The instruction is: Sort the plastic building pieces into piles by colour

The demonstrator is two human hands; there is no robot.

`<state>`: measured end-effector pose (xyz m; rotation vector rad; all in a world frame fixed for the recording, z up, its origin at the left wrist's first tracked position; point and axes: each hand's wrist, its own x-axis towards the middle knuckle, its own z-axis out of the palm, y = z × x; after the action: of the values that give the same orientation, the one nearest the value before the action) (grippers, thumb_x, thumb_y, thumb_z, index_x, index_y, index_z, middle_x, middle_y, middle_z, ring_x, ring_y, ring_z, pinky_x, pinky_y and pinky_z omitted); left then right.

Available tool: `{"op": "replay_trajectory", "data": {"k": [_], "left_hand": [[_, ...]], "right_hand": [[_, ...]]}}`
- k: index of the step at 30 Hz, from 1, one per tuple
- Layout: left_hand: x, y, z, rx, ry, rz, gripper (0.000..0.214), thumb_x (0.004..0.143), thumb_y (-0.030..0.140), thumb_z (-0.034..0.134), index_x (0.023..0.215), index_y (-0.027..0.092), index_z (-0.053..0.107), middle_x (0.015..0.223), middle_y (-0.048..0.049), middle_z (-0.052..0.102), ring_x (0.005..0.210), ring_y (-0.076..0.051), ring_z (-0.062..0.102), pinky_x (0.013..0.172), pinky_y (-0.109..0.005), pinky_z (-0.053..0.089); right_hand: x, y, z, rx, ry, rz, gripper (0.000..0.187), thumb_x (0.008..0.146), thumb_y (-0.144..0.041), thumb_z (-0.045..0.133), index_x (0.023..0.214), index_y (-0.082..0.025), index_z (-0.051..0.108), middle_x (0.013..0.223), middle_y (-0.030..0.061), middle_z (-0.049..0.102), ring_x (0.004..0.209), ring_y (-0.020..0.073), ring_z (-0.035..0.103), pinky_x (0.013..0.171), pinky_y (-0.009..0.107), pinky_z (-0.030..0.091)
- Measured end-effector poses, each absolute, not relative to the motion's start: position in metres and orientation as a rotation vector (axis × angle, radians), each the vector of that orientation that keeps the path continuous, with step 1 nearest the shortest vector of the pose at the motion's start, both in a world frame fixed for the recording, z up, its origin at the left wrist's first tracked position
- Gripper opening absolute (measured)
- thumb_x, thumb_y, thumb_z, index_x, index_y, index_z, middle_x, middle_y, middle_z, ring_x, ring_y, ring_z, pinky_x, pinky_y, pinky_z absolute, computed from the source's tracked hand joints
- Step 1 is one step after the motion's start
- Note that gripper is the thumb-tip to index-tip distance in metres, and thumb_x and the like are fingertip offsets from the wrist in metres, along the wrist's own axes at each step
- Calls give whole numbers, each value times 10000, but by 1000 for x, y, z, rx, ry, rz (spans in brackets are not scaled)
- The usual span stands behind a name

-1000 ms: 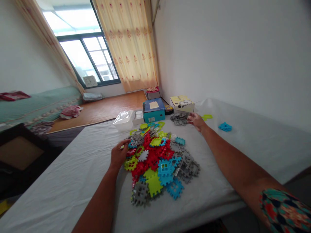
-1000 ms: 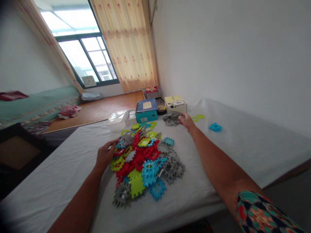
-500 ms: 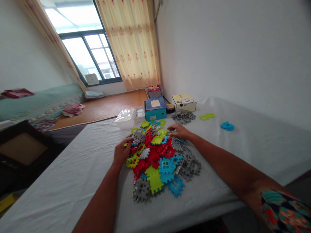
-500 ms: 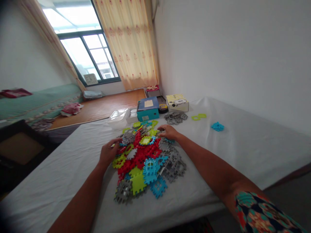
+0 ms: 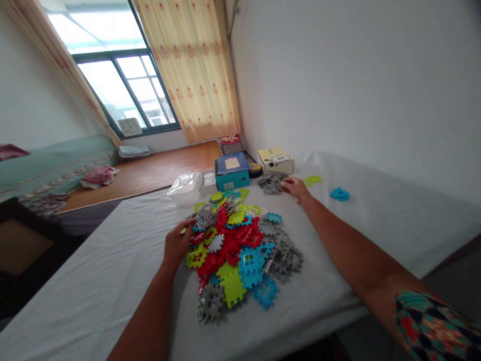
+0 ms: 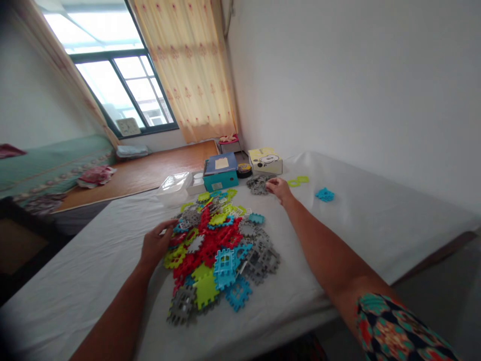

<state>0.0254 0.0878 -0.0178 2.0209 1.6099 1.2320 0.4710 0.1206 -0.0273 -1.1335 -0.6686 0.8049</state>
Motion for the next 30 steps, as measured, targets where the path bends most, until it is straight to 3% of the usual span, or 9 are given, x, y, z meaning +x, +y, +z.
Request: {"op": "replay_trajectory", "data": {"k": [8,19,24,27,30], "left_hand": [[25,89,-20,1945,1598,1198,350,780,372,514,1001,189,715,973,-34,746,790,-188,702,696,-275,587],[26,89,-21,1980,1595,1194,364,793,384,498,1012,189,713,979,-44,744,806,-194,705,724,-290,582],[28,87,-19,2009,1581,1204,351,795,365,490,1005,196,716,970,-35,745,863,-194,701,742,-279,578],[29,86,-17,2021,1591,1213,341,794,356,490,993,202,720,964,-26,746,871,-190,699,751,-273,577],[29,86,-17,2034,1606,1212,332,790,355,493,975,205,724,955,-19,748,873,-189,698,759,-269,575]], "right_hand": [[550,118,-36,-1140,-278,527,340,659,-169,718,671,-192,379,534,-112,442,421,13,461,417,92,448],[503,122,-37,-1105,-573,1001,211,635,-28,738,714,-150,585,609,1,630,549,104,615,505,189,557],[478,129,-25,-979,-647,1035,249,705,-91,701,914,-179,598,906,33,683,836,129,675,720,226,593],[469,122,-23,-1117,-832,1042,373,676,-132,742,1021,-160,606,1041,82,671,823,144,669,707,252,584],[465,108,-17,-1290,-1280,1135,359,699,-267,764,1025,-160,659,1020,88,690,765,134,645,648,230,547]]}}
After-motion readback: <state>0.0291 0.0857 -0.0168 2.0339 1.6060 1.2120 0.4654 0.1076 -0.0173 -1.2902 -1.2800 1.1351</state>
